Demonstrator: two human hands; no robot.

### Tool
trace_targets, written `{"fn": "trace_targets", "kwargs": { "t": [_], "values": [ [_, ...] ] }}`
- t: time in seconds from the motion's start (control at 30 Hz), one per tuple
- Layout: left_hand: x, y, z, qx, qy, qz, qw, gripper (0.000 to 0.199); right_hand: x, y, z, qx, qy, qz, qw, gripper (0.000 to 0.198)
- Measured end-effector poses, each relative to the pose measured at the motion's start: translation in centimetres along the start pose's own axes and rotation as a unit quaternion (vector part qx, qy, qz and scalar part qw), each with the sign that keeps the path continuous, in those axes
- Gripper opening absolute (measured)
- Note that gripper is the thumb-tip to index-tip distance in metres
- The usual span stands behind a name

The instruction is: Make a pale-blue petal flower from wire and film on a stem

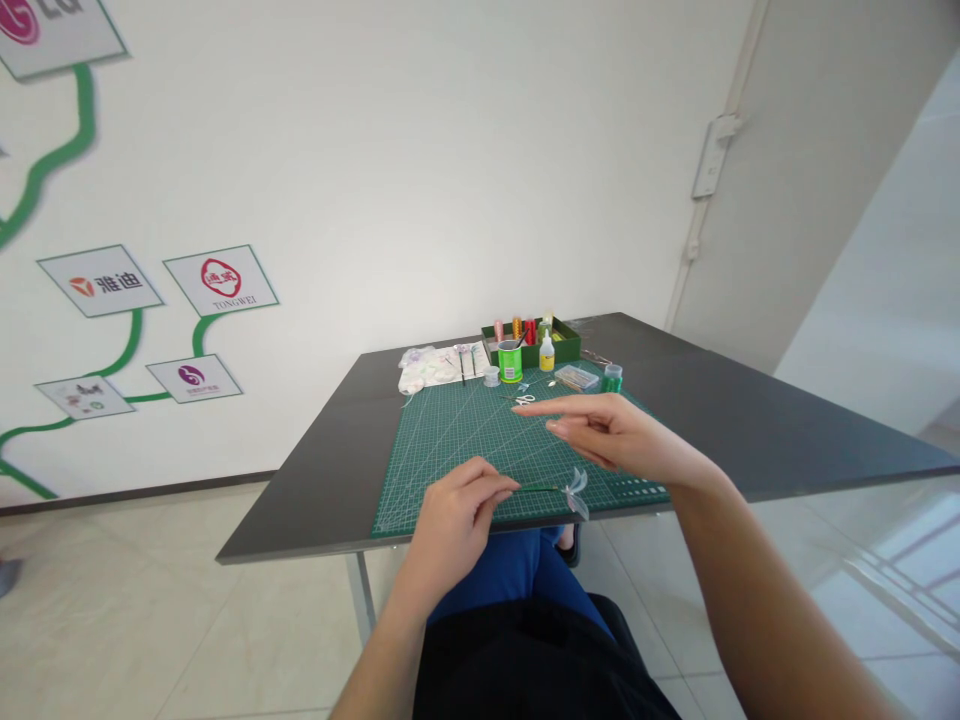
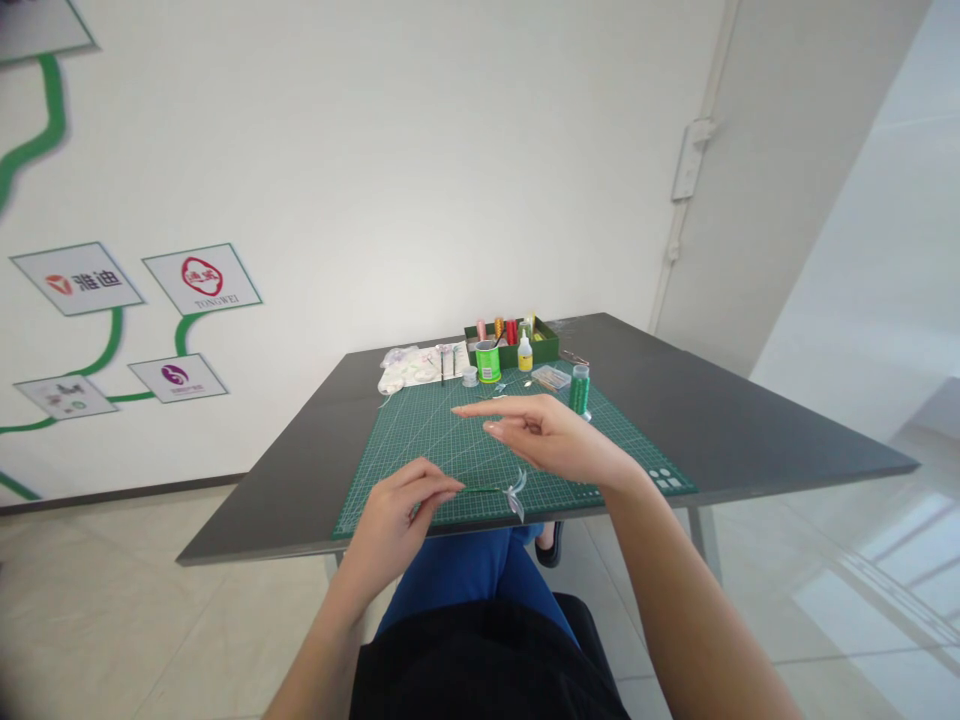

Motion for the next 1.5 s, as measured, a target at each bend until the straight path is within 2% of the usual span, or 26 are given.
{"fn": "trace_targets", "kwargs": {
  "t": [0.3, 0.8, 1.0, 1.3, 1.5],
  "values": [
    [0.2, -0.2, 0.3, 0.016, 0.005, -0.031, 0.999, 0.021, 0.5, -2.6, 2.0, 0.022, 0.015, 0.018, 0.999, 0.05],
    [-1.0, -0.7, 0.7, 0.006, -0.097, -0.07, 0.993, 0.018, 3.7, -7.0, 2.7, 0.059, 0.057, 0.06, 0.995, 0.05],
    [-1.1, -0.2, 0.5, -0.005, -0.125, -0.069, 0.99, 0.018, 5.4, -8.4, 2.3, 0.063, 0.077, 0.133, 0.986, 0.05],
    [-1.0, 1.1, -0.1, -0.071, -0.142, -0.11, 0.981, 0.021, 7.4, -9.5, 0.6, 0.08, 0.097, 0.127, 0.984, 0.049],
    [-0.4, 3.3, -0.3, -0.149, -0.183, -0.228, 0.945, 0.02, 8.6, -10.7, 0.0, 0.093, 0.101, 0.181, 0.974, 0.05]
  ]
}}
Point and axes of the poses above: each hand's wrist, its own z-axis towards the middle knuckle, its own x-axis out of the palm, y = z × x, the point moved 3 cm from there along z, towards the middle knuckle, and after that the axes turned 14 degrees about x, right-handed, at the moved point
